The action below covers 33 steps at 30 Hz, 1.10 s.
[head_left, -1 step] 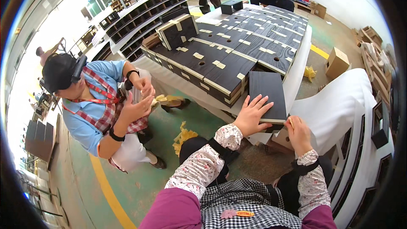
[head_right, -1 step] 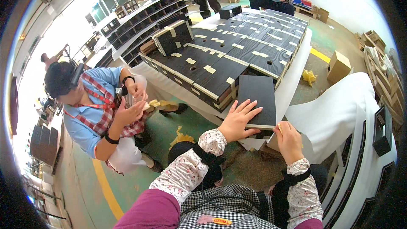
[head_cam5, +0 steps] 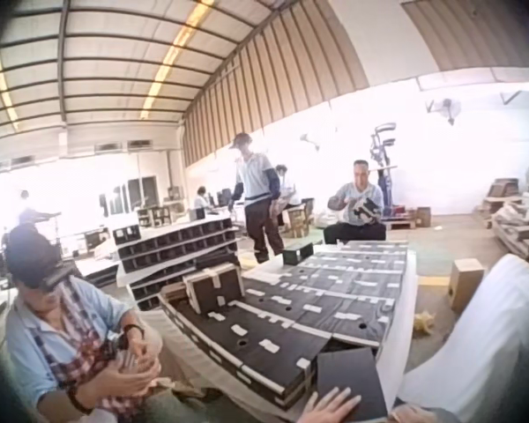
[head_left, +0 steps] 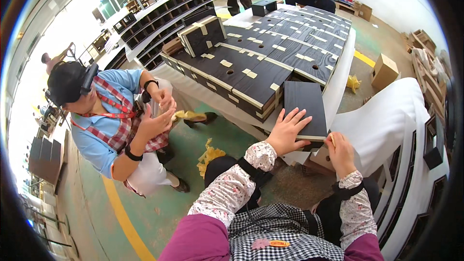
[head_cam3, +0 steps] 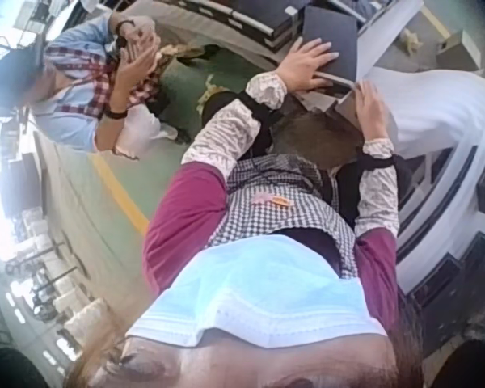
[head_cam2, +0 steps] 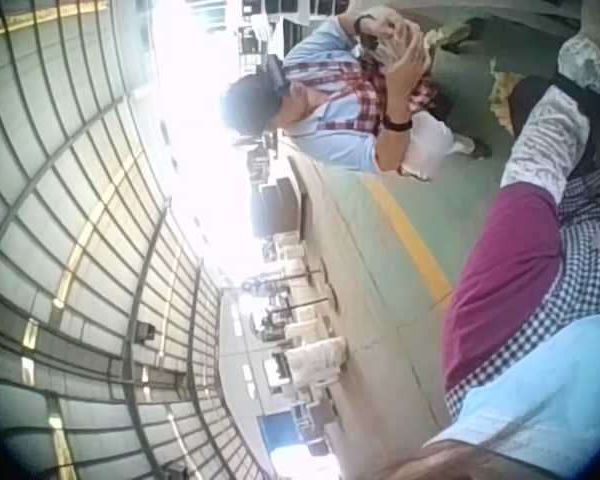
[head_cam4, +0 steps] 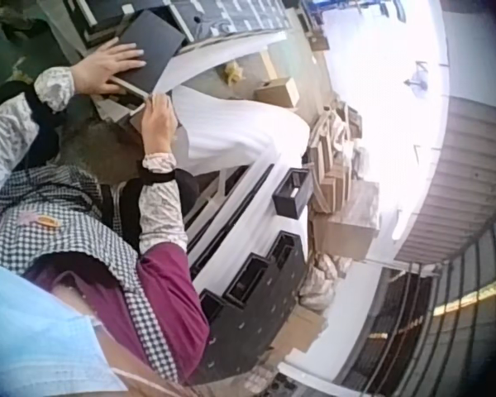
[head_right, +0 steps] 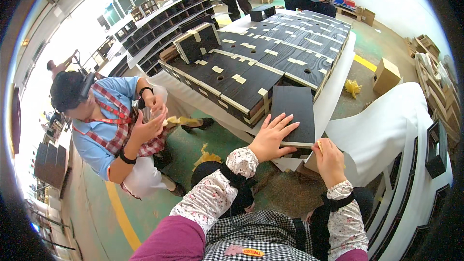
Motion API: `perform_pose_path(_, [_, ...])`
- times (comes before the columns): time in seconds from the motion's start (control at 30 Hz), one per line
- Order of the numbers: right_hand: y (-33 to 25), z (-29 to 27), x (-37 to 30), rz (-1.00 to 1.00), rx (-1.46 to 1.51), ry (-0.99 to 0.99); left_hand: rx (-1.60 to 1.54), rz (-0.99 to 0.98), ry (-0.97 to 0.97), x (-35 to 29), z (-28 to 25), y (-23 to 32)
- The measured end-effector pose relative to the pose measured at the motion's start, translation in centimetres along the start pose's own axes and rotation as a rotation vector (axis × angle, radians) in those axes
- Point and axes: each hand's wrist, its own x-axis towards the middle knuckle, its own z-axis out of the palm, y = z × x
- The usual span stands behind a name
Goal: The person sits on the floor in a workshop and applies yellow adhesive tape to the edges of small, dark wooden boxes. They handle the boxes one at a time, peeling the tape backing and smoothing it onto the corners.
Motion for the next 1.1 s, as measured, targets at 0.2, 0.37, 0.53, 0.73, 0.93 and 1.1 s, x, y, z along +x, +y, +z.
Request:
perform_pose_path(0.2, [-0.3, -0.4, 0.2, -0.041, -0.037, 0.008, -0.013, -0.002, -0.011, 0.2, -0.1, 0.3])
perform_pose_path(0.37, [-0.2, -0.1, 0.3, -0.006, -0.051, -0.026, 0.025, -0.006, -0.030, 0.3, -0.2, 0.3])
perform_pose_path(0.53, [0.1, 0.2, -0.1, 0.040, 0.049, 0.020, 0.039, -0.017, -0.047, 0.2, -0.2, 0.3])
perform_pose_path(0.73, [-0.7, -0.4, -0.1, -0.122, -0.087, 0.096, 0.035, -0.019, -0.032, 0.0, 0.0, 0.3])
perform_pose_path(0.93, [-1.1, -0.4, -0.4, -0.118, -0.131, 0.063, 0.031, -0.022, -0.019, -0.1, 0.0, 0.4])
perform_pose_path(1.1, [-0.7, -1.0, 0.7, -0.168, -0.308, -0.017, 0.045, -0.024, -0.005, 0.0, 0.1, 0.5])
